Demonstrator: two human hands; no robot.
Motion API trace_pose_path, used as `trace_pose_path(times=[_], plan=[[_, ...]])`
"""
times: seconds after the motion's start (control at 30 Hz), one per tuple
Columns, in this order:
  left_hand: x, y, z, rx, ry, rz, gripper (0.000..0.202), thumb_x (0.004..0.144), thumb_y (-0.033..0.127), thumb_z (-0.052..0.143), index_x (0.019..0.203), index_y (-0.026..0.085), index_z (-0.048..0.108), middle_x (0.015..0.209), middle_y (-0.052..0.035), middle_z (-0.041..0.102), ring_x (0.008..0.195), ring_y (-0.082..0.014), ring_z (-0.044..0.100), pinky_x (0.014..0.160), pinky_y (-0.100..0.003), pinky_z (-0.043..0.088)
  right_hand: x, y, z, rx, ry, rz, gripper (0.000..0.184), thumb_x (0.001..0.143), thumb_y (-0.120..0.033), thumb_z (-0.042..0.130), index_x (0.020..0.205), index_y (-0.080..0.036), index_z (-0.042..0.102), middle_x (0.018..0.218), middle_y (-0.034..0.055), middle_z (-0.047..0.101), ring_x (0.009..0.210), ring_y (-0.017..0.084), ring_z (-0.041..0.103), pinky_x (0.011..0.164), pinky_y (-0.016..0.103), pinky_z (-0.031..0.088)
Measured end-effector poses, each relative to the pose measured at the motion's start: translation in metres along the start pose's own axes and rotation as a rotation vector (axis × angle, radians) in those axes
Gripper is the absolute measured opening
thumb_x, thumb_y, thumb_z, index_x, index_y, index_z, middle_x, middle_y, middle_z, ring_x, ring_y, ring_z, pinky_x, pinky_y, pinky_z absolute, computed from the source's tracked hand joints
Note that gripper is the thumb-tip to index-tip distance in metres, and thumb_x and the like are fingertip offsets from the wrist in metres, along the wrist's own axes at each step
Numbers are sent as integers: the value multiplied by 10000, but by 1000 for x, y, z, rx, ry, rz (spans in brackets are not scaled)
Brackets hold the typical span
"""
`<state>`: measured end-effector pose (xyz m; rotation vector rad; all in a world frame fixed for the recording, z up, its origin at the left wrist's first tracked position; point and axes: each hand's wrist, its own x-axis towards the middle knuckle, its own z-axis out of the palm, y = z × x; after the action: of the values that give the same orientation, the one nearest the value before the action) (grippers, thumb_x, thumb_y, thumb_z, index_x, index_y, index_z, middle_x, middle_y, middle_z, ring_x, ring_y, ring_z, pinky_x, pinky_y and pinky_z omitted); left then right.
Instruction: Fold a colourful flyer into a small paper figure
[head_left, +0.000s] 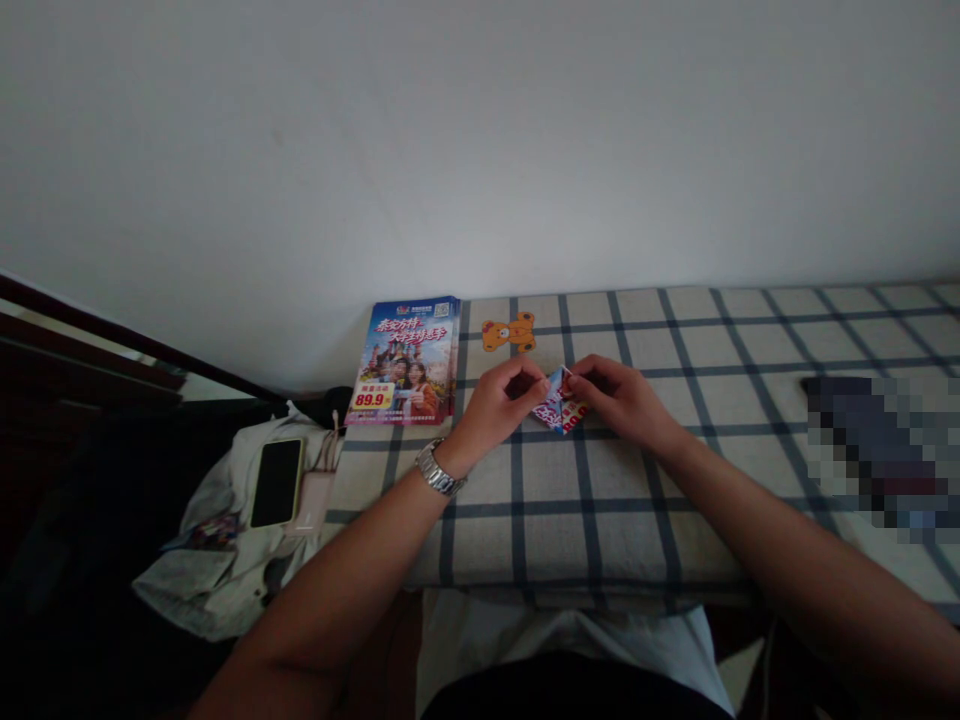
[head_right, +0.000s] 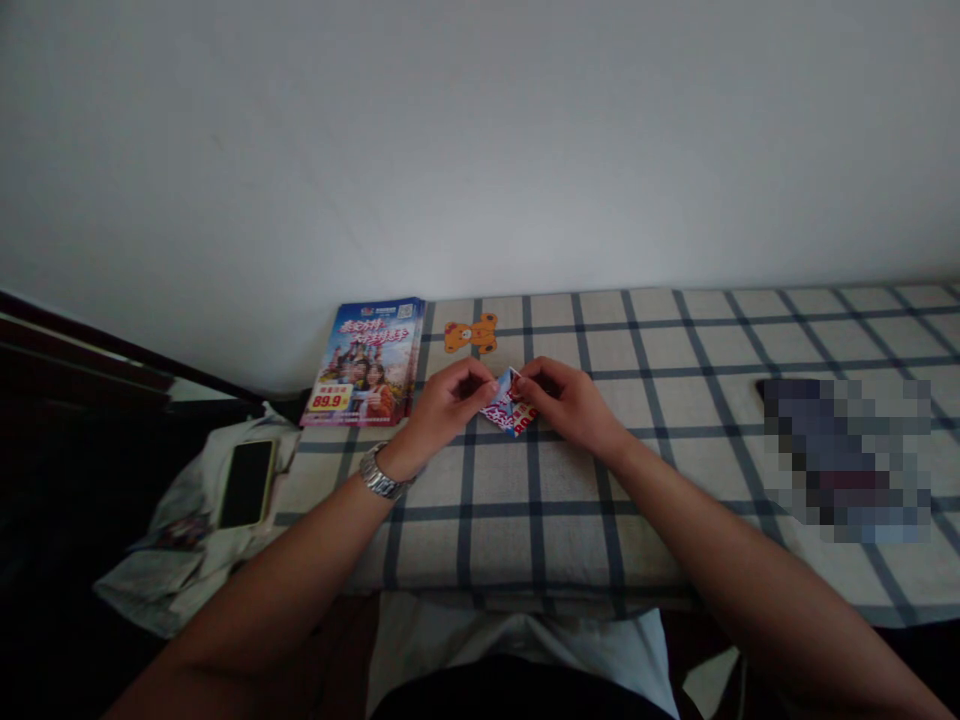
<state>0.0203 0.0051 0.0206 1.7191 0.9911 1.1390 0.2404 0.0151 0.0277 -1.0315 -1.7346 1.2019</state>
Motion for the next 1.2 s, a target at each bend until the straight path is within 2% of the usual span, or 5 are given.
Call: trace_pose_path(times=[0.3, 0.53, 0.7, 0.83, 1.2], plan=[[-2, 2, 1, 17, -43, 3, 190, 1001, 390, 692, 1058, 210, 714, 981, -48, 756, 877, -165, 715, 794, -289, 570, -5, -2, -7, -178, -103, -30, 268, 1006, -464, 640, 918, -216, 687, 773, 8, 669, 664, 151, 559, 597, 279, 432], [-3, 0, -3, 46, -115, -16, 161, 993, 366, 710, 1009, 212, 755, 919, -36, 778, 808, -154, 719, 727, -272, 562, -6, -1, -8, -201, -154, -30, 244, 975, -435, 675, 896, -206, 703, 775, 8, 692, 679, 151, 575, 617, 283, 429], [-2, 3, -3, 23, -3, 18, 140, 989, 350, 723, 983, 212, 745, 905, -26, 761, 811, -147, 708, 750, -270, 567, -4, -3, -8, -121, -64, 18, 332, 958, -546, 703, 963, -219, 761, 837, 35, 759, 701, 174, 637, 616, 295, 489], [0, 4, -6, 24, 112, 15, 182, 988, 389, 730, 963, 209, 731, 916, -32, 758, 822, -148, 703, 754, -270, 569, 0, -3, -8, 30, 38, 46, 361, 919, -579, 749, 1034, -240, 800, 964, 56, 815, 848, 215, 729, 756, 336, 595], [0, 3, -5, -10, 128, 1, 227, 988, 439, 730, 986, 211, 734, 964, -41, 768, 870, -163, 713, 803, -290, 579, 0, 2, -7, 130, 142, 78, 360, 888, -572, 795, 986, -227, 818, 948, 65, 813, 828, 211, 720, 754, 349, 605]])
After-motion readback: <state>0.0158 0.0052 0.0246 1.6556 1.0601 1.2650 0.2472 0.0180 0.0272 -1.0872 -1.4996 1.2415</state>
